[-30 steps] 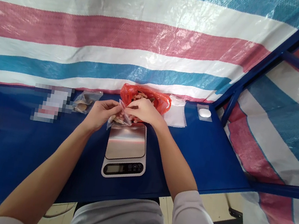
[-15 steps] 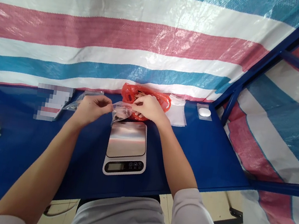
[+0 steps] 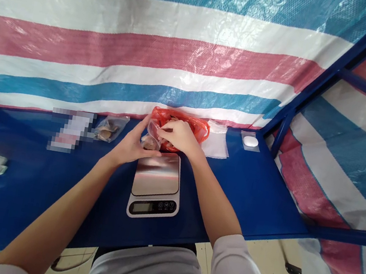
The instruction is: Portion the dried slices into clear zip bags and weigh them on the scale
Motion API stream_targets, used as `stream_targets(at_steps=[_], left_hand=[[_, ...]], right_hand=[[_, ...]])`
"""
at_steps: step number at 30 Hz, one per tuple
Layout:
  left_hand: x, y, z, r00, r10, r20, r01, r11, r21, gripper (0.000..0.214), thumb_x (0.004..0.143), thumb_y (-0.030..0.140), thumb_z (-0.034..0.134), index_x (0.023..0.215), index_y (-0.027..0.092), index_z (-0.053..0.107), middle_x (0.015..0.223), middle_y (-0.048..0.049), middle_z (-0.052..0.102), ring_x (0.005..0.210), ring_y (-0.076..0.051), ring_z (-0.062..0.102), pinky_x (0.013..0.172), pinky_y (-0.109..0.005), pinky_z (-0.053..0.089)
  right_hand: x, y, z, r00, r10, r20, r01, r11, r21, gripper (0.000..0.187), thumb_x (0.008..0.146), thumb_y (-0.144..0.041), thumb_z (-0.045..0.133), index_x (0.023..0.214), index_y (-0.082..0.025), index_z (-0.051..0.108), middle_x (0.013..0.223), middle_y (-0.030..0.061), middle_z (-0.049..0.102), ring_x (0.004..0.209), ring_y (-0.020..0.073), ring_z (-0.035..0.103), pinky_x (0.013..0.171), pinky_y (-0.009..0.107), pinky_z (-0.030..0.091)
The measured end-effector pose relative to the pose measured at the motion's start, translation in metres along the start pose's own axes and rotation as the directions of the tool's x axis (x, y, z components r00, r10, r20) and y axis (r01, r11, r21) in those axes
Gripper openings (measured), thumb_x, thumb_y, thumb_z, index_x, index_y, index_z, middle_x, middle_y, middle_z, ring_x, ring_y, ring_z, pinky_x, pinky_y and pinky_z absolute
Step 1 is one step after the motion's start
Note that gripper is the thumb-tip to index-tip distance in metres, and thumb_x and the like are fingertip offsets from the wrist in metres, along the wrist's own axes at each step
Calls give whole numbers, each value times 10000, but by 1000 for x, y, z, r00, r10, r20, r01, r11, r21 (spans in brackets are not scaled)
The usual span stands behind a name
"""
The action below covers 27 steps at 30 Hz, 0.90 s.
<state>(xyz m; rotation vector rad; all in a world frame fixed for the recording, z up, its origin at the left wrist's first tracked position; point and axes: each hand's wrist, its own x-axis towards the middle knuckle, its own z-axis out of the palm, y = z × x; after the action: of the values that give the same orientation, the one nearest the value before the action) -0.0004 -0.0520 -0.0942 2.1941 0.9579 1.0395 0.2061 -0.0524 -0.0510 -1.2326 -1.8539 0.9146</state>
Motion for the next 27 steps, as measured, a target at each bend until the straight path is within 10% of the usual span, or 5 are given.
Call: stream_targets(at_steps=[14,27], left_hand=[[-5,-4,10,963,7,-269,6,999,46,622,815,447,747,1353,180,586,1207,-115,700,1105,-271,682,1010,-414,530],[-1,3,14,969,-4,-246,24,997,79,578,839,491,735,1319,183,643,1178,-92,705,1096,-251,679,997,-382,533]], right_hand=[[-1,7,-7,999,-34,-36,33,999,-25,171,860,-320,718,782,-197,808,769,17,776,640,166,712,643,265,560],[-5,-5,-20,968,-137,-208,122,989,-84,176,900,-326,686,947,-220,819,935,25,800,842,189,734,772,292,551]])
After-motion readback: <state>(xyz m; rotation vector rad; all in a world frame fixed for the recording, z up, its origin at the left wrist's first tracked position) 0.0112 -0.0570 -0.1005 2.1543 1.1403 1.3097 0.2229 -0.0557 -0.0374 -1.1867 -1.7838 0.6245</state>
